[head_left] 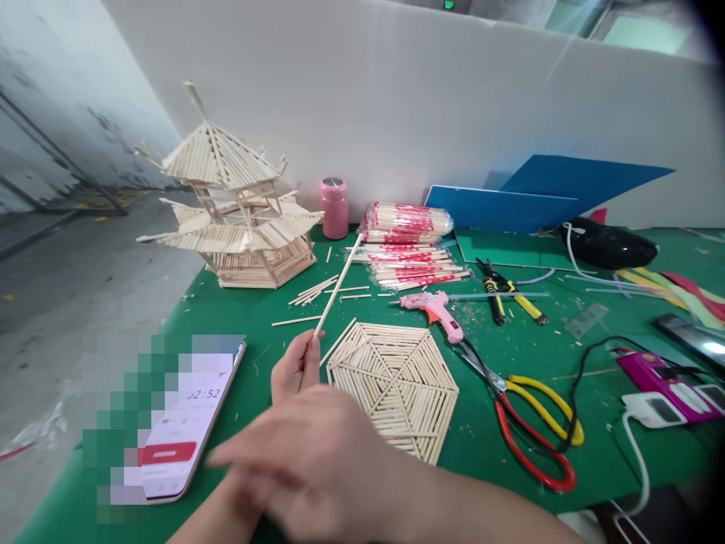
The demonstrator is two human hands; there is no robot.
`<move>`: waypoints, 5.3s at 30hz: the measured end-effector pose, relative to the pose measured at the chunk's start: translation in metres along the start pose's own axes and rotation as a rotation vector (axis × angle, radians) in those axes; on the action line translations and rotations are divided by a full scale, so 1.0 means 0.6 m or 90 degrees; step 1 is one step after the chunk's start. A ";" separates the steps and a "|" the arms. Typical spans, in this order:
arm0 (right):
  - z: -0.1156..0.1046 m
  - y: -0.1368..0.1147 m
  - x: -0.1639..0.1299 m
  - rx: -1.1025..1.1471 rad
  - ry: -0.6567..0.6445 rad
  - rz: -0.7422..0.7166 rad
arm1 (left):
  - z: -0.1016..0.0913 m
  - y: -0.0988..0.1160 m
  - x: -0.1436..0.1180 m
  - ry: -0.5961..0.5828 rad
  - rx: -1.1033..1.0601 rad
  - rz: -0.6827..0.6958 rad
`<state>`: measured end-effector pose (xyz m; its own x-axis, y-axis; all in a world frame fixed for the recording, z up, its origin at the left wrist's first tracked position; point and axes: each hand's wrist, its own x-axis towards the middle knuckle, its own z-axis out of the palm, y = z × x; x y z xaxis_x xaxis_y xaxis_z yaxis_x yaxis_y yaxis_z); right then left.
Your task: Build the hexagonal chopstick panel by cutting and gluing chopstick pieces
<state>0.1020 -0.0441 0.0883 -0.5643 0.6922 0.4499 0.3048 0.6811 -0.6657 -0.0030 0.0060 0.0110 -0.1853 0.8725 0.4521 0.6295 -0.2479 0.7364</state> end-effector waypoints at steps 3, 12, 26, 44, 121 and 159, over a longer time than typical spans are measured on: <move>-0.039 0.039 -0.047 0.164 0.178 0.204 | -0.003 0.012 -0.005 -0.017 0.010 0.072; -0.091 0.094 -0.162 0.362 0.451 0.353 | -0.015 0.084 -0.030 -0.363 0.162 0.435; -0.126 0.113 -0.277 -0.085 0.355 0.520 | 0.016 0.111 -0.039 -0.400 0.111 0.241; -0.242 0.130 -0.351 -0.453 0.057 0.507 | 0.038 0.060 -0.040 -0.252 0.156 0.288; -0.041 0.077 -0.245 -0.156 0.004 0.232 | -0.094 0.034 -0.230 -0.222 0.114 0.327; -0.044 0.071 -0.265 -0.195 0.062 0.245 | -0.089 0.048 -0.213 -0.306 0.140 0.309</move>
<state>0.2252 -0.1187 0.0042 -0.2967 0.9163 0.2692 0.6959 0.4004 -0.5961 -0.0015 -0.1350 0.0012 0.4751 0.7870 0.3936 0.7039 -0.6083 0.3668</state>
